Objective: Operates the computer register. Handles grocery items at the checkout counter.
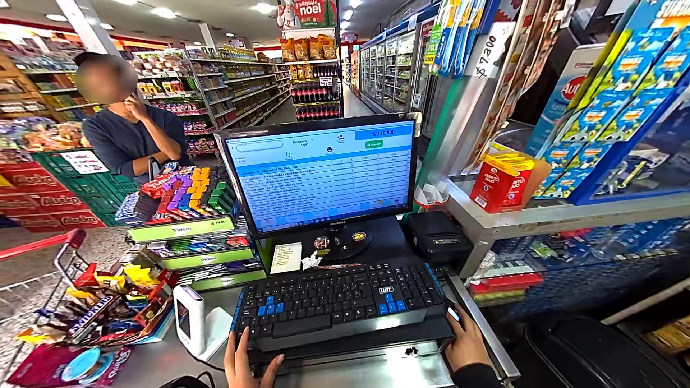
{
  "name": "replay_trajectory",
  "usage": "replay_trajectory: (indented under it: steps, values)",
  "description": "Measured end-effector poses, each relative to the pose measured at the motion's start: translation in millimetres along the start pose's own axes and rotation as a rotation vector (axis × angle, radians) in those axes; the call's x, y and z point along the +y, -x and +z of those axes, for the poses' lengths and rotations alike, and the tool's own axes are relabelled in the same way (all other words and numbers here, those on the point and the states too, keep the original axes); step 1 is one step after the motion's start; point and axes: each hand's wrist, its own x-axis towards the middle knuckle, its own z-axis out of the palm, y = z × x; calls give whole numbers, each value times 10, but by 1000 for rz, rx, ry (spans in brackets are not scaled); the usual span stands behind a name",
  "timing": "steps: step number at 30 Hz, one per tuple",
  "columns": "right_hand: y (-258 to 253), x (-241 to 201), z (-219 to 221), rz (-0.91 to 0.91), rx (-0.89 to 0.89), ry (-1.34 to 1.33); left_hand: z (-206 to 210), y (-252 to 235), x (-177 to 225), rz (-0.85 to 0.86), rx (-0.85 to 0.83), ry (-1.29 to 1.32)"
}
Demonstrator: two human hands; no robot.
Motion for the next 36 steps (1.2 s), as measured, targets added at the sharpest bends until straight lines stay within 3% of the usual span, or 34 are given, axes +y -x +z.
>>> replay_trajectory:
  steps: [18,20,22,24,25,27,29,31,36]
  values:
    - [-26,-4,-6,11,-15,11,79,53,101,-31,79,-48]
    - [-17,45,-9,-28,54,-40,78,55,138,-41,87,-52]
    - [13,30,-100,-95,240,-151,67,61,162,-51,82,-51]
    - [-47,-262,-334,-152,456,-277,70,52,166,-44,84,-51]
    - [-100,-504,-462,-197,478,-333,79,48,166,-42,91,-50]
    - [-207,-1015,-567,-307,294,-349,90,54,171,-53,112,-50]
    - [-350,-1422,-534,-360,-88,-255,87,74,207,-73,121,-43]
    - [-475,-1721,-501,-348,-332,-126,50,120,254,-97,104,-43]
    - [-549,-2026,-498,-305,-513,13,-7,336,239,-196,52,2]
